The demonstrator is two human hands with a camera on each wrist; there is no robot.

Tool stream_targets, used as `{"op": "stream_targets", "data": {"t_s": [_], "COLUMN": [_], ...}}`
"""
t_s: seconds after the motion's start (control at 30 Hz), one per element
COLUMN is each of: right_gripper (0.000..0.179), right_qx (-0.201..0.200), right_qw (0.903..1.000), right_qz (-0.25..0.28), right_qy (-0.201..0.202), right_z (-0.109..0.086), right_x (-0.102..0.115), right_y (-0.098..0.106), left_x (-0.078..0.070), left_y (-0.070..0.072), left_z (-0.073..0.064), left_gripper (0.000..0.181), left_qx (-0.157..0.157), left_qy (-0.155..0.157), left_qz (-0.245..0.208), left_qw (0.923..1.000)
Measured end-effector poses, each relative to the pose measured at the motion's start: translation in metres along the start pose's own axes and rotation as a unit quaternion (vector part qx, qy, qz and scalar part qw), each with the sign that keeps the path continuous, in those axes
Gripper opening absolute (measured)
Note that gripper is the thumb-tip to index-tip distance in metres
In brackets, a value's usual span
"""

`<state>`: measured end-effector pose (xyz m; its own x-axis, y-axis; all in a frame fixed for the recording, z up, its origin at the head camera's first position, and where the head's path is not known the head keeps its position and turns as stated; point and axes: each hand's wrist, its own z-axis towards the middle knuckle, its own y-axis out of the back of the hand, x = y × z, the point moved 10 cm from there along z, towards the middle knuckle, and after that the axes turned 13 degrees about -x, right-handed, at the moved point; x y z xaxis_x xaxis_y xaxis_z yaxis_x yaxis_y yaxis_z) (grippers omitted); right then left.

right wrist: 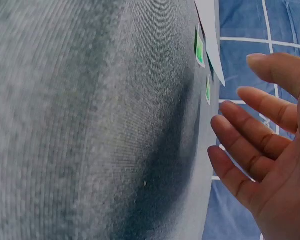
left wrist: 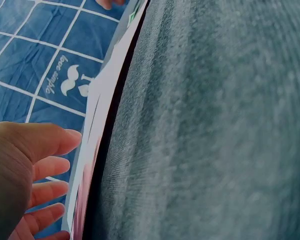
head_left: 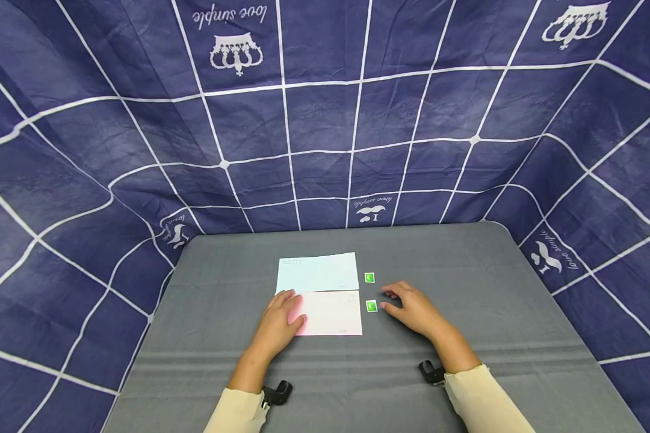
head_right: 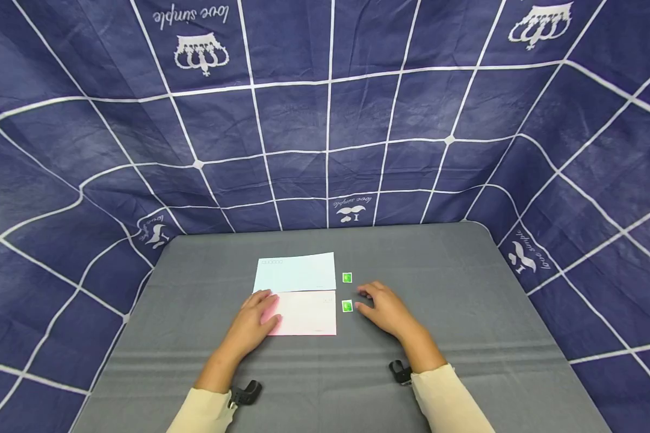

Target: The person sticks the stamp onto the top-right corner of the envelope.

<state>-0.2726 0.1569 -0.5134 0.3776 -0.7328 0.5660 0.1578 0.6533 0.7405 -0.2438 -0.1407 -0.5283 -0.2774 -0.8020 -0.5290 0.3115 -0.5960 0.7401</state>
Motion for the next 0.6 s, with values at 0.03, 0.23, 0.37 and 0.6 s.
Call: {"op": "stream_targets", "data": {"t_s": [0.03, 0.23, 0.37, 0.6], "right_gripper": [0.036, 0.025, 0.020, 0.019], "right_qx": [0.005, 0.030, 0.051, 0.068], "right_qw": [1.0000, 0.9994, 0.9984, 0.9966], "right_qz": [0.001, 0.005, 0.008, -0.004], "right_qy": [-0.003, -0.014, -0.022, -0.047], "right_z": [0.000, 0.001, 0.003, 0.004], "right_x": [0.000, 0.003, 0.004, 0.000], "right_y": [-0.001, -0.008, -0.016, -0.029], "left_x": [0.000, -0.001, 0.001, 0.003], "left_y": [0.000, -0.004, -0.007, -0.010], "left_z": [0.000, -0.002, -0.004, -0.005], "left_gripper": [0.050, 0.052, 0.054, 0.052], "left_qx": [0.001, 0.012, 0.022, 0.024], "left_qy": [-0.001, 0.001, 0.008, 0.008], "left_qz": [0.001, 0.016, 0.028, 0.036], "left_qw": [1.0000, 0.9998, 0.9993, 0.9990]}}
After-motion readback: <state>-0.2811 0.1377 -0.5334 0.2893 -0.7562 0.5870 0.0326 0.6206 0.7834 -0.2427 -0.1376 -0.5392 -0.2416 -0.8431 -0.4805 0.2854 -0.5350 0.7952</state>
